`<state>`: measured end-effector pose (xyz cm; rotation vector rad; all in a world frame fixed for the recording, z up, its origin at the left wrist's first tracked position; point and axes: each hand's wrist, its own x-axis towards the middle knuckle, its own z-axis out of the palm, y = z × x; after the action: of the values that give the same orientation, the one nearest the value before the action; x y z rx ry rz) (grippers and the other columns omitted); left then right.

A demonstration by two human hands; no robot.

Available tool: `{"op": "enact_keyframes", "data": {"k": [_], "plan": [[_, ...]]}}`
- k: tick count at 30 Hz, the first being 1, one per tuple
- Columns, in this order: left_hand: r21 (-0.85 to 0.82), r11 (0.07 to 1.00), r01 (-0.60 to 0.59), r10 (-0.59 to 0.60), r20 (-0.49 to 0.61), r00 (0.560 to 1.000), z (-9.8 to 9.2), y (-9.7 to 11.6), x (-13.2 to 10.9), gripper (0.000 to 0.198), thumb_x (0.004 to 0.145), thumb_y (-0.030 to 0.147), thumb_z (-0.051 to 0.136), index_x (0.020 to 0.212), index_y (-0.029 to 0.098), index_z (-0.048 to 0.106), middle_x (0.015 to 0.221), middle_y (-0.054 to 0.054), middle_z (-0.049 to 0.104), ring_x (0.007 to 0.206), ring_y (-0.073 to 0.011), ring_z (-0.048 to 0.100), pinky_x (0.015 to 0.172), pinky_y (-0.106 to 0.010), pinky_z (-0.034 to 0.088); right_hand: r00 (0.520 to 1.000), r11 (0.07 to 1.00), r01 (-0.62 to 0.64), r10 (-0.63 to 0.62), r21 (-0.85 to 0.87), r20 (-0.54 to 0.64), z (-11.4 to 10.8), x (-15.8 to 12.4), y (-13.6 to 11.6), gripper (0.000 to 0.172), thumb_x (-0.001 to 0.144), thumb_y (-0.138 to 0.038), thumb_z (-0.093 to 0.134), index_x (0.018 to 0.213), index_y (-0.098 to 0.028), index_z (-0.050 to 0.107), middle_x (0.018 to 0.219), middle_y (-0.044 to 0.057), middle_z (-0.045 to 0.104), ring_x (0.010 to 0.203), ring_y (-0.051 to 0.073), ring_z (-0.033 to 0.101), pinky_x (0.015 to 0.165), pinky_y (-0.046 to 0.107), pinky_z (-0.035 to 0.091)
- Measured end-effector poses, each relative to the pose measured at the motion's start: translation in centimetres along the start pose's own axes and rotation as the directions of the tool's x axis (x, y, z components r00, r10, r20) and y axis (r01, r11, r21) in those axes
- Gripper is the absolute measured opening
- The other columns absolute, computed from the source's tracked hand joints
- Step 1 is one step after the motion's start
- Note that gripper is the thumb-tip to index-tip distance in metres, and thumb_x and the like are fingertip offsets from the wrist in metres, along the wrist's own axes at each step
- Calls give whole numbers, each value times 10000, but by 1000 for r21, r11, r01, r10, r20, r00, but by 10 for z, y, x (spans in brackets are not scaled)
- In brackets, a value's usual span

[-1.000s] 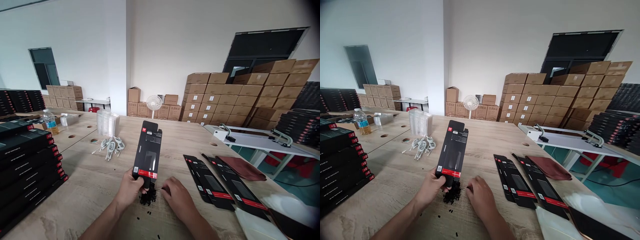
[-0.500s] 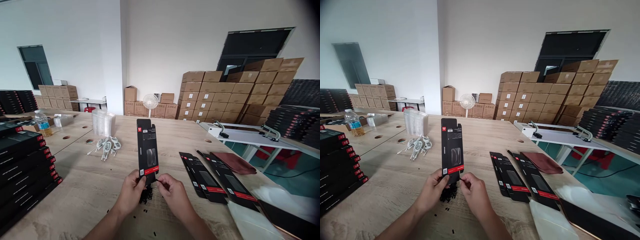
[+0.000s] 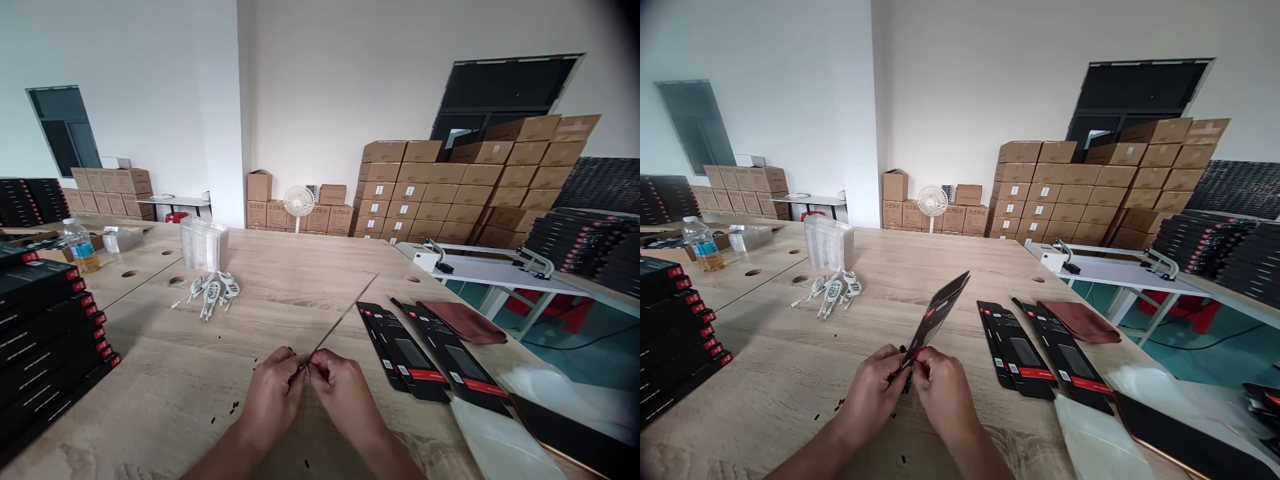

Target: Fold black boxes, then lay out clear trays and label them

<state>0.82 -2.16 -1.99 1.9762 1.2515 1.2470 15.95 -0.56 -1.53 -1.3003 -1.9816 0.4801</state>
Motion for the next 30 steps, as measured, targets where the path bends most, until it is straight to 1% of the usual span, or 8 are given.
{"op": "enact_keyframes", "data": {"k": [5,11,15,19,22,25,27,30], "plan": [[29,999,39,-39,-3,999,3,5,0,280,893,227,449,826,223,720,793,-75,637,746,-208,590,688,-301,403,997,999,-15,11,-51,-77,5,-5,-5,210,876,-250,406,786,-223,594,731,45,678,628,190,609,603,274,407],[-477,858,190,-191,47,980,1,3,6,226,820,239,580,986,187,725,903,-63,720,906,-227,630,826,-304,467,998,976,-29,42,216,-56,1,-4,-7,152,900,-371,487,908,-232,548,770,20,676,676,182,624,634,267,449],[-622,743,248,-180,170,969,-4,10,6,264,775,216,621,1008,155,727,913,-49,733,893,-215,635,836,-302,469,934,949,-128,213,289,-286,-17,4,5,349,850,-526,539,989,-208,569,867,49,669,768,202,602,694,297,456],[-593,746,303,-164,277,947,-15,18,0,322,721,208,678,1038,167,719,955,-58,734,899,-228,640,827,-316,480,963,759,-246,262,603,63,-23,1,10,402,829,-578,556,892,-184,606,774,21,632,669,156,543,569,245,402],[-760,433,484,-218,433,875,-25,18,-4,452,721,371,697,1118,156,676,1058,-111,726,970,-279,658,895,-405,490,922,639,-374,175,672,346,-17,-10,0,382,824,-552,594,836,-171,625,663,-17,575,564,109,467,511,212,335],[-834,70,547,-237,519,821,-30,13,-4,551,747,514,612,1158,149,654,1144,-142,701,1053,-299,643,928,-443,481,885,729,-380,107,569,454,-12,-16,-12,351,800,-503,640,707,-165,622,581,-29,543,519,99,439,505,218,326],[-842,16,538,-264,516,815,-30,9,-3,563,770,533,585,1188,160,637,1143,-130,704,1014,-255,661,883,-365,497,930,816,-317,167,483,328,-12,-16,-16,392,760,-476,683,557,-174,536,513,-43,486,492,94,399,486,225,300],[-797,119,592,-280,545,791,-26,5,-4,575,786,586,568,1155,156,659,1073,-132,722,849,-203,683,729,-282,504,970,856,-212,244,472,-7,-18,-11,-13,316,715,-443,729,640,-187,559,555,-49,482,529,105,409,502,235,321]]}}
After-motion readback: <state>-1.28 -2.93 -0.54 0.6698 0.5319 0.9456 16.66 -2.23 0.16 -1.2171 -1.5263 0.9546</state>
